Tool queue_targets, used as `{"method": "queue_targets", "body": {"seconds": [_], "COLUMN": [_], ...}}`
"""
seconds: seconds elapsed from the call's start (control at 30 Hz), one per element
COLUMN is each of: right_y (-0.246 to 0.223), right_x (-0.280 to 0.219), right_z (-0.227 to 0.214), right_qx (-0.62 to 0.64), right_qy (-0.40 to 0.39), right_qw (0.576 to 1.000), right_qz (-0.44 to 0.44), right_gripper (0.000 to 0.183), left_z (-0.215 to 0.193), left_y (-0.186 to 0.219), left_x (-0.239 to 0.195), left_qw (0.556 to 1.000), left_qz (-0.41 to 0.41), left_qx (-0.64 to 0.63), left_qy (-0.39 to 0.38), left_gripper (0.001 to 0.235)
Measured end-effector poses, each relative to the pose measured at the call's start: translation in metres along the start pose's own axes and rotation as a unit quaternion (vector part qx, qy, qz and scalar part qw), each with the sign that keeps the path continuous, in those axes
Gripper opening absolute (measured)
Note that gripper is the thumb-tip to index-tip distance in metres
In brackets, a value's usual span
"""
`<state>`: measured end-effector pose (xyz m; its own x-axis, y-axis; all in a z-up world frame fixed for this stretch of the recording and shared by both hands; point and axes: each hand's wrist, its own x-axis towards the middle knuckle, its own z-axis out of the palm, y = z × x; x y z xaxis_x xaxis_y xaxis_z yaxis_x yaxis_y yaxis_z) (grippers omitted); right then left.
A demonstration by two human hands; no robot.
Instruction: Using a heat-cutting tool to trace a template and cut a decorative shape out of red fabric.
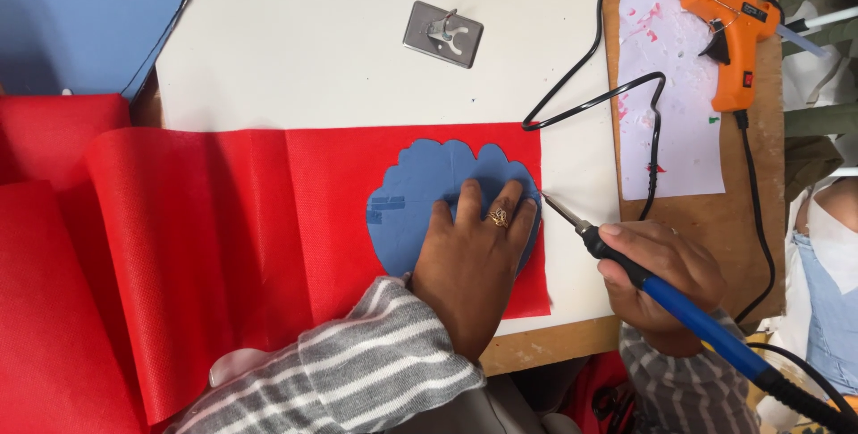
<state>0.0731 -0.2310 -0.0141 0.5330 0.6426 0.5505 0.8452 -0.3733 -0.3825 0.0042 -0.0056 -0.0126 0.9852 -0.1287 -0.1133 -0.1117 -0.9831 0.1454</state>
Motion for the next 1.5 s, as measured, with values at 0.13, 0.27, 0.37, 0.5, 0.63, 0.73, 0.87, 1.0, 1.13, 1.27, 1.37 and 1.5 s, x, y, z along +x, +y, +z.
{"method": "queue_targets", "body": {"seconds": [0.13,0.27,0.37,0.5,0.63,0.73,0.87,1.0,1.13,1.27,1.37,1.5], "right_y": [0.002,0.000,-0.001,-0.001,-0.004,-0.005,-0.009,-0.014,-0.017,-0.022,-0.021,-0.022], "right_x": [0.003,0.002,0.001,0.007,0.020,0.025,0.033,0.040,0.037,0.042,0.048,0.060], "right_z": [0.004,0.001,0.002,0.002,0.006,0.009,0.006,0.006,0.002,0.001,0.005,0.006], "right_qx": [0.004,0.002,0.008,-0.008,-0.019,-0.004,-0.013,-0.009,-0.023,-0.008,-0.003,0.008], "right_qy": [0.008,0.002,0.010,0.003,-0.003,0.024,-0.009,-0.011,-0.016,-0.023,-0.021,-0.042], "right_qw": [1.000,1.000,1.000,1.000,1.000,1.000,1.000,0.999,0.999,0.998,0.998,0.996], "right_qz": [-0.012,0.002,0.009,-0.006,-0.020,-0.015,0.019,0.034,0.037,0.063,0.059,0.073], "right_gripper": [0.033,0.031,0.029,0.030,0.031,0.029,0.028,0.028,0.028,0.026,0.025,0.022], "left_z": [0.000,0.001,0.003,0.005,0.003,0.003,0.005,0.010,0.012,0.010,0.007,0.011], "left_y": [0.000,0.000,0.000,0.001,-0.001,-0.001,0.000,0.003,0.005,0.004,0.004,0.006], "left_x": [0.000,0.000,0.000,0.001,0.002,0.003,0.003,0.004,0.006,0.007,0.008,0.010], "left_qw": [1.000,1.000,1.000,1.000,1.000,0.999,0.998,0.999,0.999,0.999,0.998,0.997], "left_qz": [0.004,0.004,0.006,0.000,0.001,0.013,0.017,0.001,-0.009,0.001,0.004,-0.001], "left_qx": [0.013,0.000,-0.006,-0.013,-0.003,0.000,0.000,-0.006,-0.011,-0.014,-0.015,-0.012], "left_qy": [-0.017,-0.011,-0.015,-0.009,-0.001,-0.031,-0.057,-0.039,-0.029,-0.048,-0.068,-0.080], "left_gripper": [0.052,0.051,0.051,0.051,0.050,0.055,0.059,0.056,0.052,0.053,0.056,0.057]}}
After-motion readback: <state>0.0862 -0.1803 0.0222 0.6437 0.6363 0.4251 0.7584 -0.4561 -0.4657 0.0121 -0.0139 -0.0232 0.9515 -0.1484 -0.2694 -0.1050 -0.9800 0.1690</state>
